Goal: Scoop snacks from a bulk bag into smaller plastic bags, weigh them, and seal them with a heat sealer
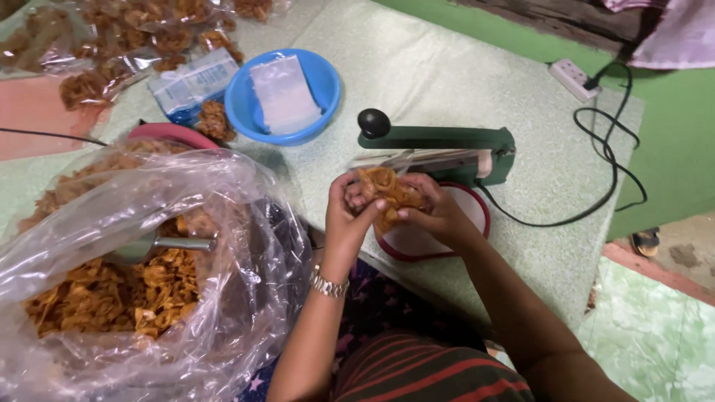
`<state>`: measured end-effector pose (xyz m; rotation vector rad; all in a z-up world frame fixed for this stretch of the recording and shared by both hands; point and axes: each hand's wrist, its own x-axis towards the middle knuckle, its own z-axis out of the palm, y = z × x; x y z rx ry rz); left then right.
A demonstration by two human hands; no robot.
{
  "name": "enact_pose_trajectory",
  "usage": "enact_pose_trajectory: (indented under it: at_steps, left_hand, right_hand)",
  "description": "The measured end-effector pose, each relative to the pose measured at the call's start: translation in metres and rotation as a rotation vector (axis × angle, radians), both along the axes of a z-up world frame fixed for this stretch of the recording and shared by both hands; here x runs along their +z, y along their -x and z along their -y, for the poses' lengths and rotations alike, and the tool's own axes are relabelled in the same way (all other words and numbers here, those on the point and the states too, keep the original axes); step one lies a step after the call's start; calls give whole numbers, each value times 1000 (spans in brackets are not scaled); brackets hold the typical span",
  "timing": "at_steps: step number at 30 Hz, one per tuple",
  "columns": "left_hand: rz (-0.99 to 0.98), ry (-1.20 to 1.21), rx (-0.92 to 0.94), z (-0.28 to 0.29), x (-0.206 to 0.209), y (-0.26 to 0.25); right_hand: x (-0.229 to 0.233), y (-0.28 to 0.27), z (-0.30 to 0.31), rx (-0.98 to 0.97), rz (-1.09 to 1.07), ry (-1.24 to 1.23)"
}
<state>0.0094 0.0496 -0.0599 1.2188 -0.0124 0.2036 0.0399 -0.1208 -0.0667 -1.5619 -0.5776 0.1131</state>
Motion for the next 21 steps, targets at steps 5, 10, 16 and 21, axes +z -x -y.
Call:
enact_pose_trajectory:
  at_steps: [5, 10, 16, 21]
  left_hand:
    - [80, 101, 64, -9, 23, 26]
    - [124, 88, 181, -33, 25, 40]
    - [87, 78, 190, -53, 7, 69]
    - [3, -55, 227, -68, -21, 89]
  right_hand:
    - [-13, -6, -14, 153, 24, -211]
    - [7, 0, -51, 302, 61, -280]
    - [79, -20, -88, 208, 68, -27]
    - [116, -38, -122, 378, -4, -165]
